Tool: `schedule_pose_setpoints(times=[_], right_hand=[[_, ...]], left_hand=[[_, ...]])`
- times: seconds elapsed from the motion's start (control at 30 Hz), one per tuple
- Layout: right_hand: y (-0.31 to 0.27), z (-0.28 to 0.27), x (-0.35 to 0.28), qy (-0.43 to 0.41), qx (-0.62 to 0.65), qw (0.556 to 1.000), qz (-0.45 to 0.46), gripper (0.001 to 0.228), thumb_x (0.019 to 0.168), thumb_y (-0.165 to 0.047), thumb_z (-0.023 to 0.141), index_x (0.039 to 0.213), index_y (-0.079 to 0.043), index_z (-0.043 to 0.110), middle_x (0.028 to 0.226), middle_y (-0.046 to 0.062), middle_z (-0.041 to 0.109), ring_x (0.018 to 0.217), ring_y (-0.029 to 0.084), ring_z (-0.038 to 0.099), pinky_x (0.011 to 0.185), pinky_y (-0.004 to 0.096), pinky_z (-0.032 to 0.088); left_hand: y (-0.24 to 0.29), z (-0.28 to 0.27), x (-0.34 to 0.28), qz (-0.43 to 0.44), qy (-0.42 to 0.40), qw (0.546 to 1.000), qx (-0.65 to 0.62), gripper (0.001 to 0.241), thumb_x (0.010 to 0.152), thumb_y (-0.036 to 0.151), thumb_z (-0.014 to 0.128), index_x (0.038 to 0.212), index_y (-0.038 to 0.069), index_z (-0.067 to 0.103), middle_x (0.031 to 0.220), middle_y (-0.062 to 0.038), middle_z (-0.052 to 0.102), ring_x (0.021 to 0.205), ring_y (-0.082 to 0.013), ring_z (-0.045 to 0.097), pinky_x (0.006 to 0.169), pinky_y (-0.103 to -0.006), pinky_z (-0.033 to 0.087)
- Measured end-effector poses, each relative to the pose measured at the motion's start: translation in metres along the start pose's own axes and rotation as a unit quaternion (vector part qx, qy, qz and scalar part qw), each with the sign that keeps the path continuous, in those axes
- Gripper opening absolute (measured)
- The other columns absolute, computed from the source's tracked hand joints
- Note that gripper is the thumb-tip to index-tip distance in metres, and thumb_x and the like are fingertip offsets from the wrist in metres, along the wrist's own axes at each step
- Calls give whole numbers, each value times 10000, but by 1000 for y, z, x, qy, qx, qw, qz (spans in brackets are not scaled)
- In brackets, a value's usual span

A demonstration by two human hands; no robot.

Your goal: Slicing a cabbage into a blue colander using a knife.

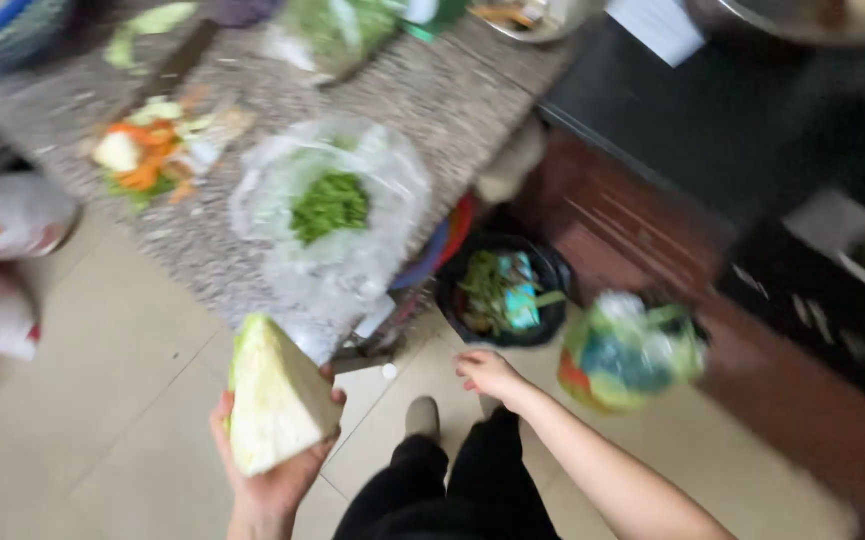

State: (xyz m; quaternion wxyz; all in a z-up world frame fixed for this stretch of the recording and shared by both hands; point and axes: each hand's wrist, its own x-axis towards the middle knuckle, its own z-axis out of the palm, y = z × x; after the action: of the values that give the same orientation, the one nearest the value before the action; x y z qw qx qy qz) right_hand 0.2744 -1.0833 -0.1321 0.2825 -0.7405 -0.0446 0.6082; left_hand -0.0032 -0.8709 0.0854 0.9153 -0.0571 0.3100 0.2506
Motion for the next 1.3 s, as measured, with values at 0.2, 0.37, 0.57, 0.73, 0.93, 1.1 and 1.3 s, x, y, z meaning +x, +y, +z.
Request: schedule_pose_setpoints(times=[0.2,0.37,0.57,0.73,0.93,1.1,1.3], right_hand=[[-26,-35,230,26,145,987,63,444,947,-347,680,1309,-98,611,1219,143,694,919,293,713,784,441,614],[-78,-39,315,123,139,980,73,412,912,-328,732,1253,-158,575,1133,77,642,878,261,632,819,500,533],[-72,-57,337,97,90,990,47,303,866,-367,787,1002,-152,622,835,34,615,621,187,549,559,358,444],[-60,-120,245,185,93,978,-15,205,818,-199,773,877,-67,628,759,65,594,536,195,514,439,341,411],[-55,-222,104,156,-39,986,37,398,824,-235,787,1068,75,737,921,145,713,767,257,669,695,440,557],[-115,-273,10,22,-31,997,72,410,838,-135,701,1196,57,755,1098,165,805,961,263,753,874,408,575],[-237,-177,-87,47,-40,991,-115,416,841,-158,713,1215,21,739,1100,140,772,953,252,717,844,394,542]], left_hand=[[-21,-10,-59,179,28,981,-70,743,789,619,578,1446,279,515,1265,-258,578,1055,-479,624,757,-544,566],[-65,1,-87,328,196,915,-126,735,827,590,474,1471,238,525,1238,-270,589,1014,-442,634,749,-522,566],[-110,-31,-101,324,282,888,-165,725,839,652,420,1462,303,543,1173,-252,638,938,-430,653,738,-474,558],[-108,-3,-88,275,323,892,-157,768,797,665,367,1445,280,514,1226,-220,623,990,-419,634,825,-515,544],[-92,-26,-66,266,100,947,-150,780,844,700,456,1453,214,495,1263,-189,642,1060,-395,645,695,-428,514],[-59,-14,-57,234,50,953,-188,800,818,701,472,1461,224,480,1288,-195,617,1094,-391,632,719,-401,534],[-11,-41,-65,234,-20,952,-197,822,850,742,466,1477,210,470,1313,-213,598,1101,-419,618,733,-427,556]])
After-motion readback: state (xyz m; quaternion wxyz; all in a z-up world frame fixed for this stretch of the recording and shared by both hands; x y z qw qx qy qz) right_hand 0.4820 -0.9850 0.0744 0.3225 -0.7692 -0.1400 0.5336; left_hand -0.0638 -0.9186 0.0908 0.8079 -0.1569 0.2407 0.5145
